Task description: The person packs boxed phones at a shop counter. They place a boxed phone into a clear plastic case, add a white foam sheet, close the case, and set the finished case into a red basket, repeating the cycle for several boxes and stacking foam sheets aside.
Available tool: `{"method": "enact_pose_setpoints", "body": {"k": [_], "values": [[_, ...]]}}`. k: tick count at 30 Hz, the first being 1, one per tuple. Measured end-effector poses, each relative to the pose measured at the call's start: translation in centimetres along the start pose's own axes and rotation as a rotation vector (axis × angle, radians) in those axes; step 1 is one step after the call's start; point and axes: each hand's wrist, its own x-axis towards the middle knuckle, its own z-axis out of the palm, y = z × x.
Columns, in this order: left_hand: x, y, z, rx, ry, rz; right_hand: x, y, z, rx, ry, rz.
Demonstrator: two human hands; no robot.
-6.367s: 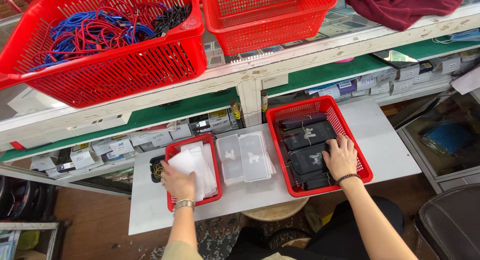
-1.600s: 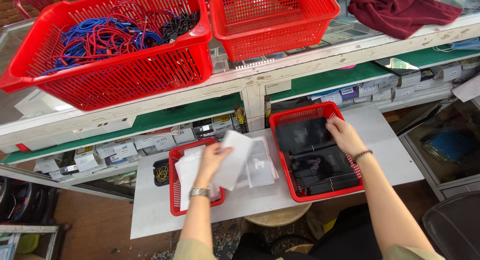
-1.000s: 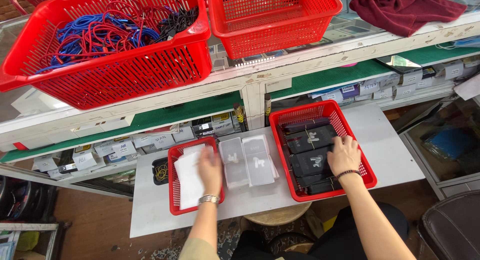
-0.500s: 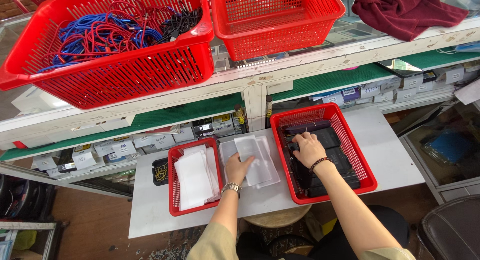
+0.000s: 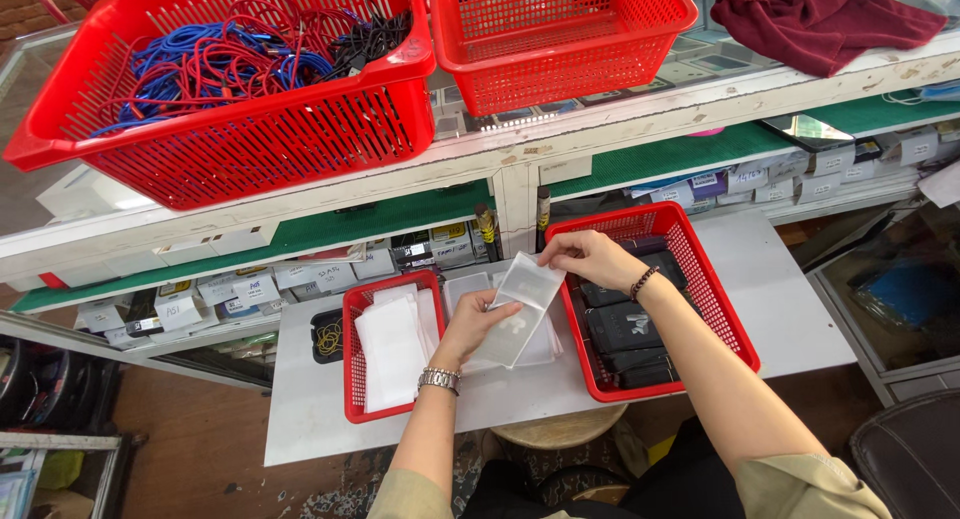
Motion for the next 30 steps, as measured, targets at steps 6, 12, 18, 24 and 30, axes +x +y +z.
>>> {"method": "enact_pose_setpoints", "body": {"k": [6,12,18,24,30], "values": [[0.1,-0.2,-0.2,0.077,-0.034,0.053,0.5,0.4,-0.1,-0.048,-0.094,0.093],[0.5,0.7,0.1,0.316,0.014,0.100,1.0,1.5,0.9,-0.234,-0.097,0.022],[-0.6,1.2,-4.2,0.381,0.064,-0.099,-2.9,5.6,-3.2,0.112,0.215,0.248],[-6.3,-3.9,-15.2,0.316,0.821,-0.011,-11.3,12.9,-5.4,0.299,0.457,0.460],[-7.8,-7.6,-12.6,1.030,1.056,-0.226,-13.0,15.6,-3.1,-0.178,0.520,0.499]]}}
